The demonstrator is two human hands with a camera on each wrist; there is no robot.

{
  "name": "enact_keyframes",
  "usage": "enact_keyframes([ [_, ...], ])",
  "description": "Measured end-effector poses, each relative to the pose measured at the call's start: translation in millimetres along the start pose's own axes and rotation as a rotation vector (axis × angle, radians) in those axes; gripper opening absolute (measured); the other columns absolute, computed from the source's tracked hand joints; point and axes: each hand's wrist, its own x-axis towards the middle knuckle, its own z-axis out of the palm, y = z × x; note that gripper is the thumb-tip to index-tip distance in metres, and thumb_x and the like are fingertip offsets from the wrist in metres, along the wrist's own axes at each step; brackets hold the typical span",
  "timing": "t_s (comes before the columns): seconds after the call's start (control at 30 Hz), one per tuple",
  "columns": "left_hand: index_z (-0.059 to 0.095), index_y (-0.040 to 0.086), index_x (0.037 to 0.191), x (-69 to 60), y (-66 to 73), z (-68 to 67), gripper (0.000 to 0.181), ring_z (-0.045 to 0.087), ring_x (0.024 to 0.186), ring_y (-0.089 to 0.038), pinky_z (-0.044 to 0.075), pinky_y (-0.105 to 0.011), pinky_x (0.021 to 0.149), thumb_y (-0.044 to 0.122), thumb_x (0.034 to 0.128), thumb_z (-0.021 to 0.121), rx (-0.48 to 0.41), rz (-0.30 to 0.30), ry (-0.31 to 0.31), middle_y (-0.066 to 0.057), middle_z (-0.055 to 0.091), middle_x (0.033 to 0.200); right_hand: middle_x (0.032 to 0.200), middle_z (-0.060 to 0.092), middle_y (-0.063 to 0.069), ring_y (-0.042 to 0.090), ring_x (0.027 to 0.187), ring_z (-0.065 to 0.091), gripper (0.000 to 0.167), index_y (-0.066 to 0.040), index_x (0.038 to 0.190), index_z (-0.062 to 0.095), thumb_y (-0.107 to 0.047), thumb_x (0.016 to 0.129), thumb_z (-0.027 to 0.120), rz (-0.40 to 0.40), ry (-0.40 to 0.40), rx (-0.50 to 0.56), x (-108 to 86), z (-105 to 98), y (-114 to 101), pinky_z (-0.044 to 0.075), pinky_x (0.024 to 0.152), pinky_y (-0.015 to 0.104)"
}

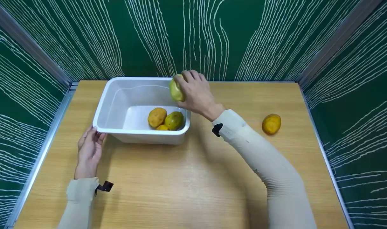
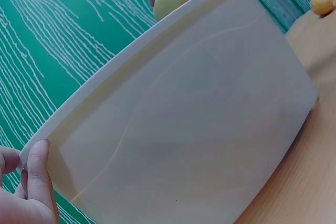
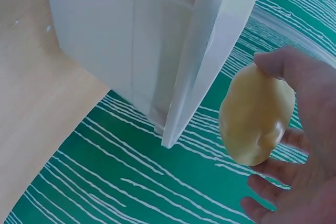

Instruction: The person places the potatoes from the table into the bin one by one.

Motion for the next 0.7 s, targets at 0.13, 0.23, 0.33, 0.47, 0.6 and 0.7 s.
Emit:
enact_keyframes([
  [0.13,0.045,-0.005,0.153,0.5,0.1,-0.5,0.045,0.065,0.083,-0.011,0.064,-0.013,0.073,0.001,0.1093,0.051,0.005,-0.004,0.006,-0.01,0.061,0.115,0.153,0.051,0.02,0.043,0.14,0.044,0.082,-0.011,0.15,0.052,-0.038,0.083,0.089,-0.02,-0.026,0.0,5.2,2.3,-6.4,0.041,0.122,0.064],
  [0.23,0.044,-0.006,0.153,1.1,0.1,-0.5,0.045,0.065,0.083,-0.011,0.064,-0.013,0.074,0.0,0.1092,0.052,0.002,-0.001,0.008,-0.01,0.062,0.114,0.154,0.05,0.02,0.041,0.14,0.044,0.082,-0.012,0.151,0.051,-0.038,0.084,0.089,-0.024,-0.05,-0.002,9.3,4.6,-10.8,0.041,0.122,0.063],
  [0.33,0.043,-0.006,0.153,1.2,0.1,0.2,0.045,0.065,0.083,-0.01,0.063,-0.012,0.073,0.0,0.1091,0.051,0.0,0.002,0.006,-0.01,0.062,0.114,0.154,0.049,0.019,0.041,0.141,0.044,0.081,-0.013,0.152,0.051,-0.037,0.084,0.088,-0.027,-0.077,-0.005,13.3,6.2,-14.5,0.04,0.123,0.063],
  [0.47,0.043,-0.007,0.153,0.9,0.3,0.5,0.046,0.064,0.083,-0.011,0.063,-0.012,0.072,0.0,0.1091,0.052,-0.002,0.0,0.006,-0.01,0.062,0.114,0.155,0.049,0.019,0.04,0.142,0.042,0.08,-0.012,0.151,0.051,-0.036,0.085,0.088,-0.048,-0.125,-0.012,18.9,7.3,-18.6,0.04,0.123,0.063],
  [0.6,0.045,-0.008,0.151,-0.2,-0.7,1.1,0.044,0.065,0.083,-0.011,0.063,-0.012,0.07,-0.001,0.1089,0.052,-0.015,0.012,0.002,-0.01,0.062,0.113,0.153,0.05,0.02,0.041,0.141,0.043,0.079,-0.011,0.151,0.052,-0.04,0.086,0.086,-0.092,-0.176,-0.038,24.8,7.7,-22.5,0.041,0.123,0.062],
  [0.7,0.045,-0.009,0.15,-0.8,-1.4,1.3,0.042,0.065,0.082,-0.011,0.064,-0.013,0.07,-0.002,0.1086,0.052,-0.021,0.02,-0.002,-0.01,0.062,0.111,0.153,0.051,0.02,0.042,0.14,0.044,0.081,-0.009,0.152,0.052,-0.041,0.086,0.086,-0.12,-0.215,-0.055,29.4,8.7,-26.0,0.041,0.123,0.061],
])
